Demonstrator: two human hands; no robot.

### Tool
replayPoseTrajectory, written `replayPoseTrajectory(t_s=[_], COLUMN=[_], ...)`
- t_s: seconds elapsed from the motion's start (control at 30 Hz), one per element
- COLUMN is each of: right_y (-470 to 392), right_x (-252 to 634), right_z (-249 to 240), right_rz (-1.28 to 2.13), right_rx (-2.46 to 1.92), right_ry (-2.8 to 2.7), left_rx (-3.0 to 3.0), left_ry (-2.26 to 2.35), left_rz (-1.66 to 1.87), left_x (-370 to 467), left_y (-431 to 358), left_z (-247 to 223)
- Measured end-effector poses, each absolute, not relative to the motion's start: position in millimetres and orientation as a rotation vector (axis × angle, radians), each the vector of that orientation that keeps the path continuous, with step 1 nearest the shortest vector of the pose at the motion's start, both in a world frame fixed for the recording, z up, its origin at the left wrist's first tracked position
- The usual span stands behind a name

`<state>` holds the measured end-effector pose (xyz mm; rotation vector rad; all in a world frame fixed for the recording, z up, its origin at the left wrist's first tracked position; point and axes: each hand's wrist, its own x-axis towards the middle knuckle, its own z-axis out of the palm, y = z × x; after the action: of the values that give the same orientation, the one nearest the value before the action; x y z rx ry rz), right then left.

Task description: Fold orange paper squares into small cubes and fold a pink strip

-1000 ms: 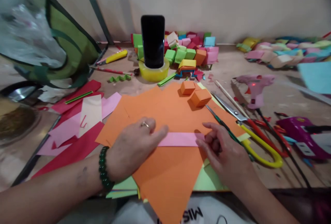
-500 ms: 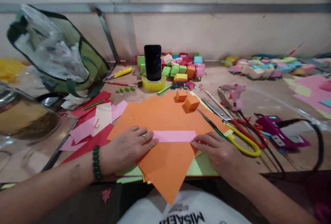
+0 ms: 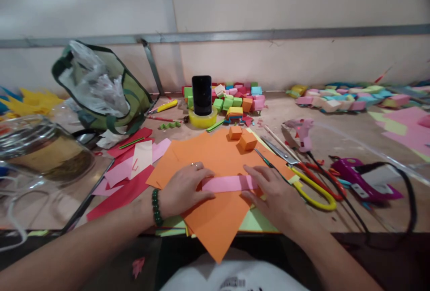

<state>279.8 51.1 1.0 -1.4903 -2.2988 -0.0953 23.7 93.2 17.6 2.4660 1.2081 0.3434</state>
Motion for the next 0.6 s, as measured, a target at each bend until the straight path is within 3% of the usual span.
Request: replayPoseTrajectory(t_s=[0.33, 0.5, 0.6], right_y=[50, 50, 44], right_x=[272, 276, 279], right_z=[10, 4, 4], right_rz=[-0.302, -0.037, -0.09], right_rx=[-1.137, -1.049, -1.149], right_ry=[-2.262, -2.363, -2.253], left_rx=[3.117, 2.958, 2.828], left_ry=[0.863, 0.925, 0.941], left_rz=[0.722, 0.567, 0.571], left_x=[21, 16, 15], left_y=[79, 77, 76], left_z=[13, 12, 12])
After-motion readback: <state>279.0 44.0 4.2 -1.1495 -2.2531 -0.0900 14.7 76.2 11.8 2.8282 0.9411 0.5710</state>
